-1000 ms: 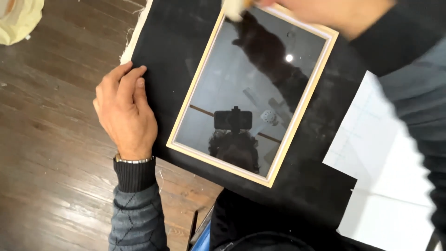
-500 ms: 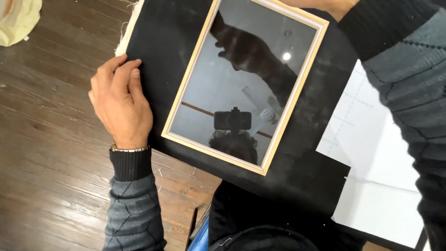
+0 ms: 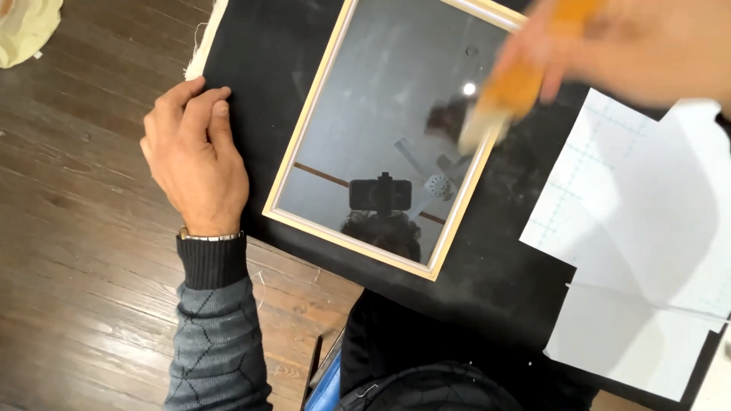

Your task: The recorder is framing a piece of artwork, including cutting materials and cleaning the glass.

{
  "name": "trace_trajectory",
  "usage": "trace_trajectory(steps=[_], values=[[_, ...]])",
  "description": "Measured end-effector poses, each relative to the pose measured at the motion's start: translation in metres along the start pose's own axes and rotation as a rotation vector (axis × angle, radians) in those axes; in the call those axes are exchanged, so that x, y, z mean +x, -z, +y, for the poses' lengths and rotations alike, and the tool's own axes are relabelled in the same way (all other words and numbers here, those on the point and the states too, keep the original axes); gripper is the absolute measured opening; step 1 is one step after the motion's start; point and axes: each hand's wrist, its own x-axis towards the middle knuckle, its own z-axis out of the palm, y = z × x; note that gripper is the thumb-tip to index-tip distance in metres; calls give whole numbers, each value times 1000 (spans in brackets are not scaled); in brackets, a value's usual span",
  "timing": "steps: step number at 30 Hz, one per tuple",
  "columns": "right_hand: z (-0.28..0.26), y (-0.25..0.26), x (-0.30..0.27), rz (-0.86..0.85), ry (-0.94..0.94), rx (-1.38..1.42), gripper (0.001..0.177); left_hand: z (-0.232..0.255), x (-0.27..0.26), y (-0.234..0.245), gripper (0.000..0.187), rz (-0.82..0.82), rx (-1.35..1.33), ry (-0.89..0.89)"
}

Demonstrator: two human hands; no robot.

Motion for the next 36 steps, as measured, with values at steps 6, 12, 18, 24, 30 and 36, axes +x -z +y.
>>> trace_trajectory(steps=[6, 12, 18, 24, 30, 36], values=[[-56, 4, -35, 260, -152, 100, 31, 1, 0, 1, 16, -22, 18, 14], [-107, 14, -27, 235, -109, 50, 31, -1, -1, 1, 14, -21, 18, 18], [-91, 3, -7, 162, 482, 329, 25, -1, 0, 1, 14, -11, 21, 5], [-106, -5, 17, 295, 489, 265, 23, 6, 4, 4, 14, 5, 15, 17], [-105, -12, 38, 329, 487, 348, 25, 13, 6, 7, 15, 21, 3, 38], [-103, 0, 40, 119, 452, 656, 25, 15, 8, 9, 15, 19, -6, 46]])
